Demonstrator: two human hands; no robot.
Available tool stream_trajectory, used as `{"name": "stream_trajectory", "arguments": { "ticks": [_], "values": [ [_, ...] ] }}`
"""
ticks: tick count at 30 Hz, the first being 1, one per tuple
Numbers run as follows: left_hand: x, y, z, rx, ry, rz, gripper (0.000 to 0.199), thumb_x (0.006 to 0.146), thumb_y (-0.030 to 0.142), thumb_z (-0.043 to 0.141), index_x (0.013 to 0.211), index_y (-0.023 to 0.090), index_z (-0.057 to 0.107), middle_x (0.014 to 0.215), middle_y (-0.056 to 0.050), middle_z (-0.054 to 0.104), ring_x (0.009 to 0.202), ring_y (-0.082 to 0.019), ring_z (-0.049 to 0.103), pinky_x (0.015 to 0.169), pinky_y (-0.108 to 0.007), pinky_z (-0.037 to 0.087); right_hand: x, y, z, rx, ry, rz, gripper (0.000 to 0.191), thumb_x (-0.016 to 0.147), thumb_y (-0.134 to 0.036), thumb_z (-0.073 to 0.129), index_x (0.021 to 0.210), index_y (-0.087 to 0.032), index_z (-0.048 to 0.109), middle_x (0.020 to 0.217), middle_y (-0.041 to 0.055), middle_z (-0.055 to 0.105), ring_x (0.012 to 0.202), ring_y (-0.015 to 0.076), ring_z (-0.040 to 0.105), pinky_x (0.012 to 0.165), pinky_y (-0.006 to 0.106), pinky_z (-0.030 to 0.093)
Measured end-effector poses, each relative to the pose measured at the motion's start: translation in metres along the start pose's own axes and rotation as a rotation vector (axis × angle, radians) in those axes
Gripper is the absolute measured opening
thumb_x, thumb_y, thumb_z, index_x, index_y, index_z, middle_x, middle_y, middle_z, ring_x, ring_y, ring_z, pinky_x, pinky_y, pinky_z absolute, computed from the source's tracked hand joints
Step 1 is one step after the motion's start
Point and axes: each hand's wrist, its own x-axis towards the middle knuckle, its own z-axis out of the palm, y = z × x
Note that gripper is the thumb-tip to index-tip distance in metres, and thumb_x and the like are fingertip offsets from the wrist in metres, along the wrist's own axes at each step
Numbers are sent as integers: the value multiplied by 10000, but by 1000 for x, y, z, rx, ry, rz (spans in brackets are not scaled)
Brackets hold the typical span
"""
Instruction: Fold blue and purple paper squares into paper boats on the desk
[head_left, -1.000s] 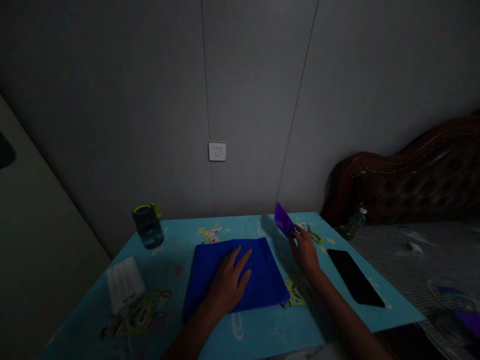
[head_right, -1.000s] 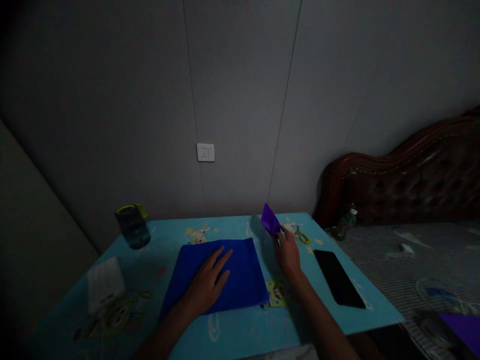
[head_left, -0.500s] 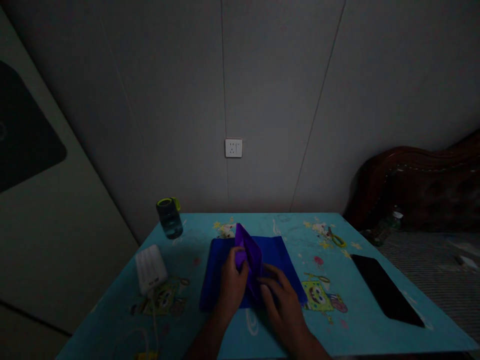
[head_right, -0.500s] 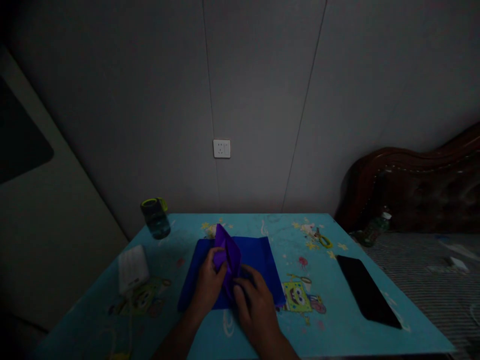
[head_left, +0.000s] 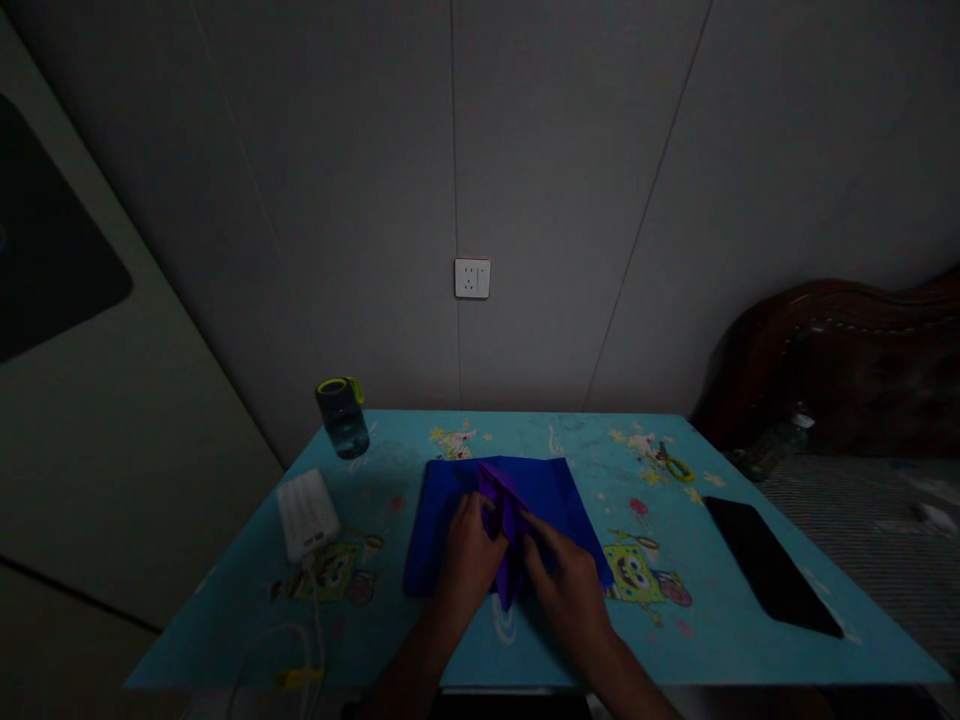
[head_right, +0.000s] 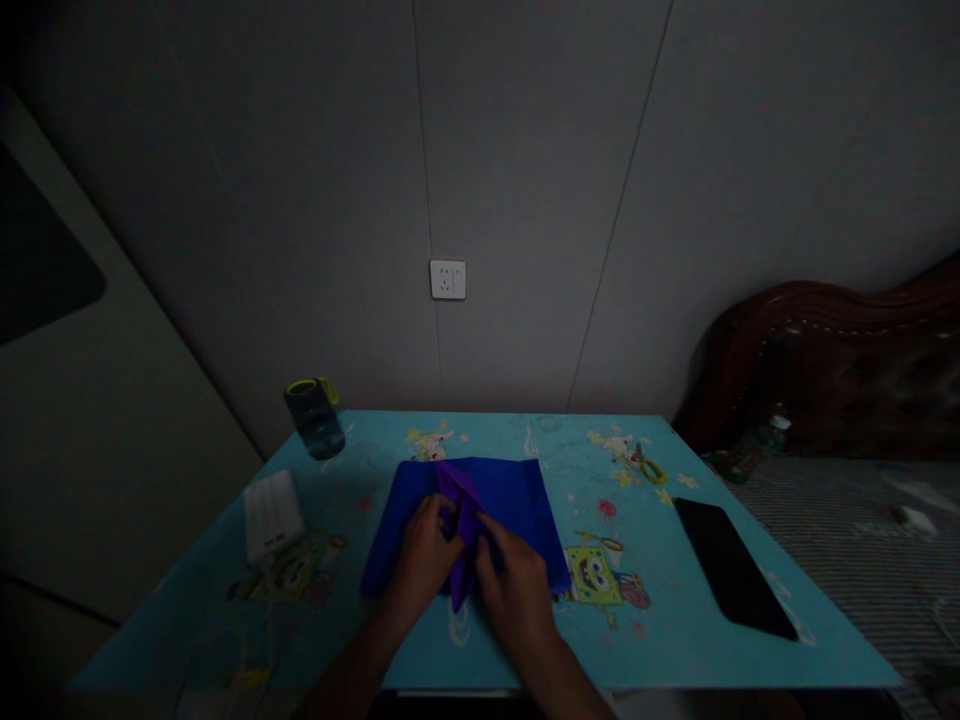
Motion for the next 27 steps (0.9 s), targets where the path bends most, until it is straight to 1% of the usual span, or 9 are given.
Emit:
{"name": "stream_trajectory", "arguments": {
  "ticks": [2,5,9,12,17,20,22,24,27],
  "values": [
    [1,0,0,-36,-28,-30,193,710,74,612,831,213,553,876,-39,661,875,-210,646,810,-349,507,-2,1,0,-16,9,-6,357,925,-321,504,1228,-225,667,1126,72,742,985,241,723,880,363,575],
    [0,-1,0,-167,-81,-66,175,749,101,587,889,204,561,891,-36,674,842,-185,658,794,-323,516,-1,2,-2,-5,25,25,380,927,-333,505,1254,-210,655,1104,79,749,911,233,740,799,337,598],
    [-1,2,-1,-339,-102,-56,232,740,56,522,926,192,545,972,-56,658,964,-172,648,905,-316,497,1,4,-6,30,71,91,411,923,-374,515,1255,-175,654,1073,93,757,739,212,741,656,299,601],
    [-1,6,-2,-414,-96,-55,279,728,36,487,956,193,521,1005,-64,644,1010,-172,639,938,-325,488,3,3,-9,49,91,140,435,920,-395,521,1267,-163,644,1049,99,763,677,202,730,637,299,598],
    [-2,10,-5,-484,-80,-66,266,768,73,459,997,203,492,1016,-67,652,1008,-178,644,897,-316,500,4,2,-11,80,154,156,446,887,-407,563,1244,-157,661,1098,117,747,853,245,741,754,336,599],
    [-3,9,-3,-515,-59,-66,276,813,108,444,1068,204,488,1108,-81,657,1066,-182,637,898,-306,495,2,1,-11,96,126,152,459,905,-398,539,1291,-165,626,1156,117,726,903,244,732,804,352,590],
    [-3,8,-2,-508,-18,-66,242,868,181,453,1105,200,500,1134,-88,660,1074,-191,637,908,-313,488,0,0,-11,105,101,152,462,921,-390,520,1315,-165,606,1183,118,714,926,240,726,838,358,580],
    [-3,6,-1,-461,23,-67,246,919,273,444,1137,191,524,1098,-92,673,1020,-200,649,895,-326,487,-2,-1,-11,111,88,158,459,931,-388,504,1325,-170,597,1199,115,707,964,244,718,873,368,569],
    [-3,7,-3,-370,52,-70,314,955,367,412,1148,177,572,1017,-92,691,923,-211,655,866,-340,481,-4,-1,-10,108,87,157,455,935,-392,497,1329,-186,594,1233,109,690,1026,257,700,919,393,549]
  ]
}}
